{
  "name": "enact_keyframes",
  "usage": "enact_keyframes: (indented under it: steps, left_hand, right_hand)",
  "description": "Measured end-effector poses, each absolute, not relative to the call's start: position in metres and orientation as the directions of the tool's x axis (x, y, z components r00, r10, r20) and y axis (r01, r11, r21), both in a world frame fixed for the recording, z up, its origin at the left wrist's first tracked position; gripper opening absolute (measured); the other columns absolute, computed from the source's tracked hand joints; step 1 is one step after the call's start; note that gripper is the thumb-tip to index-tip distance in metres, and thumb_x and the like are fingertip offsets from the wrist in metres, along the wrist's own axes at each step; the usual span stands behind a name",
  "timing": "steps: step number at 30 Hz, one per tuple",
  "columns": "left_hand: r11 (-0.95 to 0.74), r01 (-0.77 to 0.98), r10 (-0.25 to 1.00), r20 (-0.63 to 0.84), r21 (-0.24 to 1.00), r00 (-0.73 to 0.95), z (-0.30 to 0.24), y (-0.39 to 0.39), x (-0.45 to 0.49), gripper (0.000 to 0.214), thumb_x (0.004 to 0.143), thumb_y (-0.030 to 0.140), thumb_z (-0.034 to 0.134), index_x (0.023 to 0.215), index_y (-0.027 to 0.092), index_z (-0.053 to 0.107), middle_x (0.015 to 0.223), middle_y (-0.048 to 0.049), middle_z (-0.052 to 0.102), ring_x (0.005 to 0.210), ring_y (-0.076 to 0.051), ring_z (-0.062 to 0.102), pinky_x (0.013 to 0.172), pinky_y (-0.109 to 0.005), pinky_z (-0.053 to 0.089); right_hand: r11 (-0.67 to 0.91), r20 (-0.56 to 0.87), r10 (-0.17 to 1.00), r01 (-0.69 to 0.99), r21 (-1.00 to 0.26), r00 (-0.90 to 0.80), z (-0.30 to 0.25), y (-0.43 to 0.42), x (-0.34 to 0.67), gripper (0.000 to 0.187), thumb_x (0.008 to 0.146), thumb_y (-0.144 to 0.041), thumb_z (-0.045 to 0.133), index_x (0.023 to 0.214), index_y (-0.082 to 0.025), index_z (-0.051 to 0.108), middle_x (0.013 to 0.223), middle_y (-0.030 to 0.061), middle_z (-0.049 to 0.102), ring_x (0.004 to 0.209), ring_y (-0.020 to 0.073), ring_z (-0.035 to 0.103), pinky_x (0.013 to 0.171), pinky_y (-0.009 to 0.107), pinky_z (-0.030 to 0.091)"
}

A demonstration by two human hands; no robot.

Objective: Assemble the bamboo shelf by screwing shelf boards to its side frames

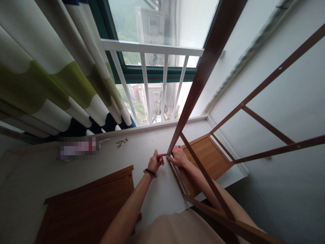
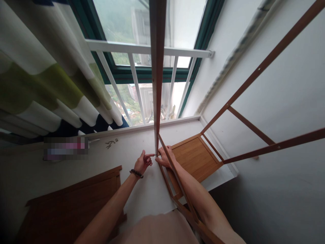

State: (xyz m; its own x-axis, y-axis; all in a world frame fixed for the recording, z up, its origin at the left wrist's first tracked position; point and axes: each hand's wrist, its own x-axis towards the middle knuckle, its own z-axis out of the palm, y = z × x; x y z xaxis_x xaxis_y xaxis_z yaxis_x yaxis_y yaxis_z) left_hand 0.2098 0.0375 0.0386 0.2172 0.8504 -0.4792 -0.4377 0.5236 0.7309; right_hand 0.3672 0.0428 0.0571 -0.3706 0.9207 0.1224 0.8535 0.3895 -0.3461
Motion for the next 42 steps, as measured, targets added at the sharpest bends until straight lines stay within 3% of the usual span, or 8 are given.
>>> enact_keyframes:
  steps: [5, 10, 13, 21, 27, 34, 42]
  left_hand:
    - [0.573, -0.335, 0.82, -0.521, 0.748, 0.237, 0.024, 0.028, 0.209, 0.068, 0.066, 0.068, 0.046, 0.078, 0.006, 0.07, 0.048, 0.0018, 0.041, 0.045, -0.009, 0.039, 0.047, -0.026, 0.036]
    - [0.539, -0.324, 0.841, -0.513, 0.777, 0.168, 0.024, 0.039, 0.208, 0.077, 0.066, 0.072, 0.039, 0.089, 0.005, 0.068, 0.044, 0.0076, 0.028, 0.037, -0.005, 0.025, 0.041, -0.023, 0.025]
    - [0.487, -0.351, 0.873, -0.46, 0.799, 0.164, 0.032, 0.045, 0.207, 0.076, 0.067, 0.071, 0.041, 0.095, 0.006, 0.067, 0.045, 0.008, 0.026, 0.038, -0.005, 0.025, 0.042, -0.023, 0.025]
    - [0.5, -0.345, 0.866, -0.466, 0.794, 0.182, 0.023, 0.031, 0.21, 0.071, 0.068, 0.07, 0.041, 0.078, 0.005, 0.071, 0.042, 0.0059, 0.028, 0.04, -0.007, 0.029, 0.043, -0.024, 0.027]
    - [0.532, -0.285, 0.845, -0.521, 0.798, 0.119, 0.019, 0.041, 0.209, 0.079, 0.066, 0.073, 0.039, 0.088, 0.004, 0.069, 0.044, 0.0065, 0.03, 0.038, -0.006, 0.027, 0.042, -0.023, 0.025]
    - [0.439, -0.35, 0.898, -0.41, 0.828, 0.158, 0.031, 0.042, 0.211, 0.072, 0.07, 0.068, 0.041, 0.086, 0.004, 0.07, 0.043, 0.0067, 0.025, 0.041, -0.007, 0.03, 0.044, -0.024, 0.027]
    - [0.53, -0.322, 0.845, -0.523, 0.785, 0.117, 0.015, 0.031, 0.214, 0.077, 0.066, 0.072, 0.039, 0.085, 0.005, 0.07, 0.042, 0.0055, 0.031, 0.039, -0.007, 0.029, 0.044, -0.024, 0.028]
  right_hand:
    - [0.378, 0.108, 0.925, 0.86, -0.342, -0.364, 0.058, 0.042, 0.368, 0.018, 0.074, -0.036, 0.05, 0.073, -0.018, 0.05, 0.078, 0.0028, 0.053, 0.081, 0.0174, 0.044, 0.085, 0.032, 0.025]
    - [0.386, 0.11, 0.922, 0.85, -0.36, -0.372, 0.058, 0.042, 0.368, 0.015, 0.075, -0.032, 0.048, 0.079, -0.018, 0.052, 0.08, 0.0024, 0.054, 0.082, 0.0172, 0.045, 0.086, 0.032, 0.024]
    - [0.383, 0.094, 0.922, 0.848, -0.365, -0.376, 0.058, 0.043, 0.368, 0.015, 0.074, -0.032, 0.048, 0.079, -0.018, 0.053, 0.08, 0.0025, 0.054, 0.083, 0.0174, 0.045, 0.087, 0.032, 0.024]
    - [0.371, 0.101, 0.928, 0.864, -0.342, -0.359, 0.058, 0.043, 0.367, 0.017, 0.074, -0.035, 0.048, 0.073, -0.018, 0.05, 0.077, 0.0027, 0.053, 0.081, 0.0175, 0.044, 0.086, 0.032, 0.025]
    - [0.378, 0.097, 0.924, 0.854, -0.357, -0.369, 0.059, 0.042, 0.368, 0.016, 0.074, -0.033, 0.048, 0.078, -0.018, 0.053, 0.081, 0.0032, 0.054, 0.083, 0.0177, 0.045, 0.086, 0.033, 0.024]
    - [0.377, 0.093, 0.924, 0.846, -0.378, -0.37, 0.058, 0.042, 0.368, 0.016, 0.074, -0.031, 0.048, 0.081, -0.018, 0.054, 0.082, 0.003, 0.055, 0.084, 0.018, 0.045, 0.087, 0.033, 0.023]
    - [0.377, 0.097, 0.925, 0.852, -0.363, -0.368, 0.06, 0.042, 0.368, 0.014, 0.074, -0.032, 0.049, 0.075, -0.018, 0.051, 0.079, 0.0026, 0.054, 0.083, 0.0178, 0.045, 0.086, 0.033, 0.024]
